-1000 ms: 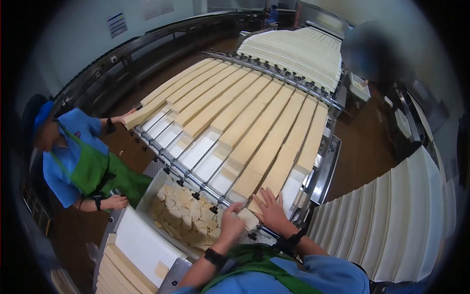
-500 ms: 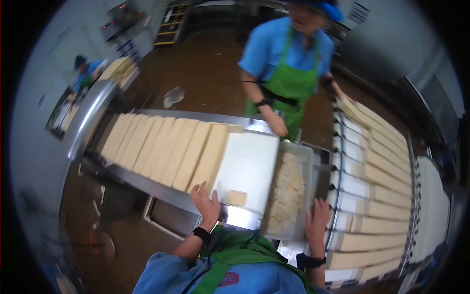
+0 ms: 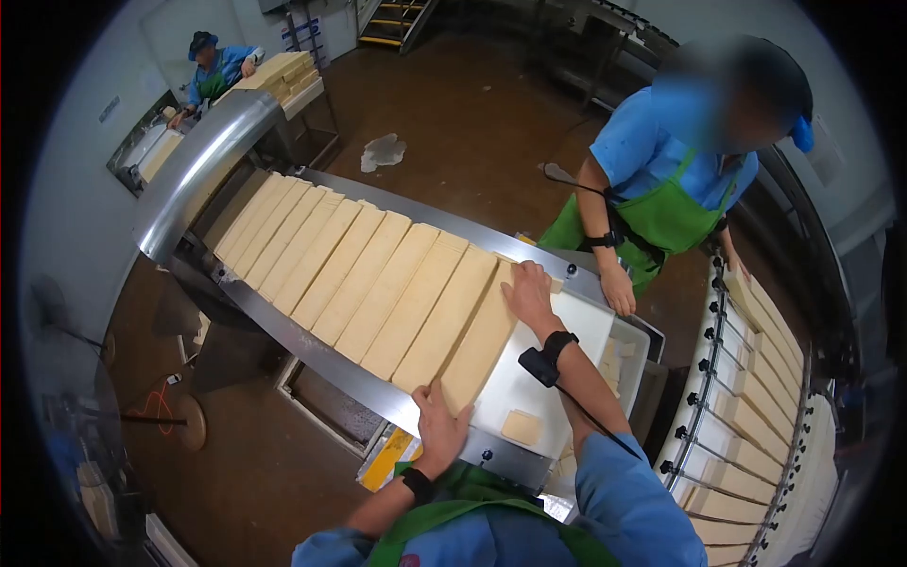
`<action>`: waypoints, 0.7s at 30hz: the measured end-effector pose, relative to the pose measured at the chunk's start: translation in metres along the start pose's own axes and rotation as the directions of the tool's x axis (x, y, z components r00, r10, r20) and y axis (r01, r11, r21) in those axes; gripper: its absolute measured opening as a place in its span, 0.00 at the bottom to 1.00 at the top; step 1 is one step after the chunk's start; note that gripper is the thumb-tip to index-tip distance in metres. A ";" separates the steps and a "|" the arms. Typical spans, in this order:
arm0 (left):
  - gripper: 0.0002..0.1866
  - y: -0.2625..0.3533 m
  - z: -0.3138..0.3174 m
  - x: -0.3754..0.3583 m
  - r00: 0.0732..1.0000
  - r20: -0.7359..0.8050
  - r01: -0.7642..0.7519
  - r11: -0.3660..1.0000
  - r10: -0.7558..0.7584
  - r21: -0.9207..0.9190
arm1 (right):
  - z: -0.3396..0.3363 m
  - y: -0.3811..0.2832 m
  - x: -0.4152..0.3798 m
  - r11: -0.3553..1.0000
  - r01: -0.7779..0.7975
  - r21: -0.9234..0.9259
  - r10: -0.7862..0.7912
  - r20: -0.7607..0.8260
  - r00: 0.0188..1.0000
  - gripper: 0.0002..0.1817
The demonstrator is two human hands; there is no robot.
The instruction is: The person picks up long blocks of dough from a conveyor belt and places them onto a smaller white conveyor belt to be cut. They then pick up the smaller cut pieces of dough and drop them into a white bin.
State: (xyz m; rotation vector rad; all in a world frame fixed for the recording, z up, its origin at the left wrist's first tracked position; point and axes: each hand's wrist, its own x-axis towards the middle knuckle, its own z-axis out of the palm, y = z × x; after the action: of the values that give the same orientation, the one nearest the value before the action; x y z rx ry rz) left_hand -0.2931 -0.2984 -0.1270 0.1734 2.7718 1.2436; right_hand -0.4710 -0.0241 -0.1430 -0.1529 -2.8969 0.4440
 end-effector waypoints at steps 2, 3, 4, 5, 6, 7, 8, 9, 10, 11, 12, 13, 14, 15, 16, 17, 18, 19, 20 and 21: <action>0.46 0.005 0.002 -0.002 0.995 0.066 0.074 0.997 -0.072 -0.031 | 0.005 -0.003 0.008 0.995 -0.053 -0.089 0.061 0.089 0.994 0.26; 0.48 0.005 0.002 0.000 0.998 0.049 0.032 0.999 -0.032 0.003 | 0.006 -0.004 0.011 0.989 -0.073 -0.128 0.081 0.060 0.995 0.25; 0.48 0.006 0.003 0.001 0.998 0.048 0.038 0.999 -0.038 0.002 | 0.006 -0.006 0.014 0.982 -0.094 -0.167 0.100 0.029 0.995 0.24; 0.48 0.008 0.003 0.001 0.994 0.082 0.069 0.998 -0.069 0.004 | 0.007 -0.008 0.016 0.982 -0.091 -0.168 0.097 0.033 0.995 0.24; 0.48 0.011 0.003 0.002 0.988 0.116 0.099 0.995 -0.099 0.006 | 0.003 -0.013 0.015 0.970 -0.109 -0.219 0.128 0.070 0.989 0.25; 0.48 0.013 0.004 0.003 0.988 0.118 0.100 0.995 -0.100 0.002 | -0.001 -0.016 0.015 0.954 -0.128 -0.271 0.161 0.105 0.981 0.26; 0.48 0.014 0.005 0.003 0.986 0.131 0.098 0.995 -0.101 0.030 | -0.003 -0.016 0.013 0.953 -0.129 -0.274 0.163 0.105 0.981 0.26; 0.48 0.014 0.006 0.003 0.985 0.142 0.093 0.994 -0.101 0.059 | -0.001 -0.013 0.011 0.955 -0.125 -0.270 0.151 0.079 0.985 0.27; 0.48 0.015 0.008 0.003 0.985 0.143 0.091 0.994 -0.098 0.058 | 0.001 -0.011 0.008 0.956 -0.120 -0.266 0.139 0.052 0.989 0.28; 0.47 0.017 0.010 0.003 0.984 0.144 0.096 0.992 -0.107 0.081 | 0.002 -0.008 0.007 0.956 -0.122 -0.266 0.140 0.049 0.989 0.28; 0.47 0.017 0.011 0.003 0.983 0.143 0.100 0.989 -0.114 0.105 | 0.000 -0.004 0.005 0.965 -0.123 -0.232 0.138 0.050 0.989 0.28; 0.47 0.016 0.012 0.002 0.983 0.144 0.095 0.990 -0.110 0.108 | -0.002 0.001 0.002 0.972 -0.125 -0.198 0.138 0.051 0.989 0.29; 0.47 0.013 0.014 0.001 0.991 0.118 0.055 0.993 -0.067 0.107 | -0.004 0.006 0.001 0.972 -0.132 -0.197 0.144 0.048 0.988 0.29; 0.47 0.013 0.015 0.002 0.995 0.093 0.013 0.994 -0.023 0.107 | -0.008 0.011 -0.001 0.968 -0.140 -0.206 0.159 0.077 0.984 0.30; 0.47 0.013 0.016 0.002 0.995 0.101 0.002 0.994 -0.014 0.110 | -0.013 0.017 -0.004 0.965 -0.150 -0.216 0.176 0.105 0.979 0.30; 0.46 0.014 0.017 0.003 0.990 0.137 0.002 0.992 -0.019 0.123 | -0.020 0.025 -0.011 0.963 -0.164 -0.216 0.188 0.098 0.977 0.30; 0.44 0.016 0.018 0.004 0.985 0.173 -0.001 0.991 -0.023 0.137 | -0.025 0.038 -0.023 0.957 -0.190 -0.221 0.210 0.072 0.975 0.31; 0.44 0.018 0.016 0.007 0.984 0.180 -0.016 0.990 -0.009 0.140 | -0.030 0.052 -0.036 0.950 -0.216 -0.226 0.232 0.044 0.972 0.32; 0.44 0.023 0.013 0.009 0.975 0.219 -0.074 0.987 0.042 0.140 | -0.036 0.070 -0.054 0.947 -0.230 -0.225 0.244 0.034 0.969 0.32; 0.44 0.026 0.012 0.010 0.961 0.261 -0.132 0.982 0.092 0.137 | -0.040 0.089 -0.074 0.945 -0.312 -0.101 0.316 0.019 0.949 0.33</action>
State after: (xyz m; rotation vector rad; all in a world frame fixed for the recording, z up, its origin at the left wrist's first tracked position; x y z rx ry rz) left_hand -0.3002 -0.2709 -0.1162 0.4737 2.6621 0.9507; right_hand -0.3835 0.0624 -0.1469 -0.6354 -2.9356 0.3586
